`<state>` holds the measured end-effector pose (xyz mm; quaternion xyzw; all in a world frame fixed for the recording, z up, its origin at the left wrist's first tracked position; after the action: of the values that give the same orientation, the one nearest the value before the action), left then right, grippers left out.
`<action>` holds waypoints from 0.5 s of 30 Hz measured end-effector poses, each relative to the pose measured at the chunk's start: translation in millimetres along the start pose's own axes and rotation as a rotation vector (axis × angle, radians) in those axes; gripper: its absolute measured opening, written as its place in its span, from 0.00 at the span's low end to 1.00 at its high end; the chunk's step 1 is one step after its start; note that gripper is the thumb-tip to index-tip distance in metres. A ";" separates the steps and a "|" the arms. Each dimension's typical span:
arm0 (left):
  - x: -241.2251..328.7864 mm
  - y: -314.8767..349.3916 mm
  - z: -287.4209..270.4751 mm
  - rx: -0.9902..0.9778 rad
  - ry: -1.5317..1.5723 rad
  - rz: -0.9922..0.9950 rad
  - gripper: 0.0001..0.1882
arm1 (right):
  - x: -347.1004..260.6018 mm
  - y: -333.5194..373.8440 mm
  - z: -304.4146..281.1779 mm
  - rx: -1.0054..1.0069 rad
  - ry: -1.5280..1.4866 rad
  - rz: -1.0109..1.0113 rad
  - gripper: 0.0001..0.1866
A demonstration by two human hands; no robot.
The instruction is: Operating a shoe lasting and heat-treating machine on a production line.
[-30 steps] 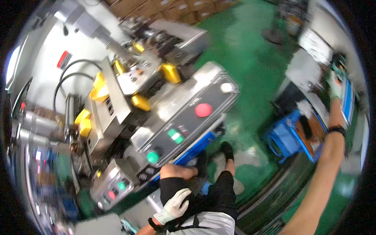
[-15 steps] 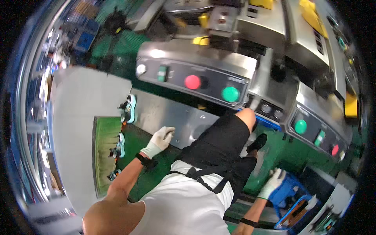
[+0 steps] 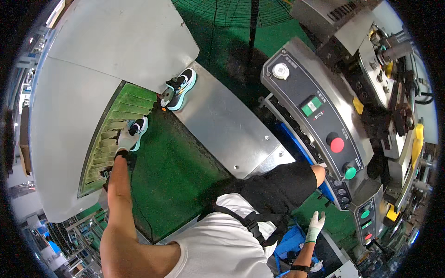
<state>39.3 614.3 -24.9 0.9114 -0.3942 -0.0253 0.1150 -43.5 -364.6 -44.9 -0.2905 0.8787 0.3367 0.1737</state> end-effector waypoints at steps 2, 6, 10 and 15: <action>28.4 7.9 6.3 0.013 -0.086 -0.008 0.26 | -32.2 21.5 -5.0 0.049 -0.095 -0.031 0.32; 101.1 65.2 -1.5 -0.217 -0.075 0.137 0.26 | -86.2 47.0 7.7 0.034 -0.019 -0.348 0.30; 188.1 138.3 -1.4 -0.463 0.162 0.292 0.27 | -196.3 108.6 49.1 -0.144 -0.233 -0.449 0.28; 326.8 211.0 -40.5 -0.644 0.818 0.692 0.25 | -288.7 134.2 100.1 -0.602 -0.470 -0.352 0.24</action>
<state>119.3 245.5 77.5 0.5866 -0.5632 0.2470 0.5270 105.9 -100.5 94.2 -0.3893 0.6144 0.6008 0.3317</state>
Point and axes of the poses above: each hand's wrist, its own y-axis away from the middle knuckle, its own z-axis out of the palm, x = y × z, the point moved 6 cm from there along -y, towards the middle knuckle, and after that the axes turned 1 degree about -x, right-handed, at the moved point
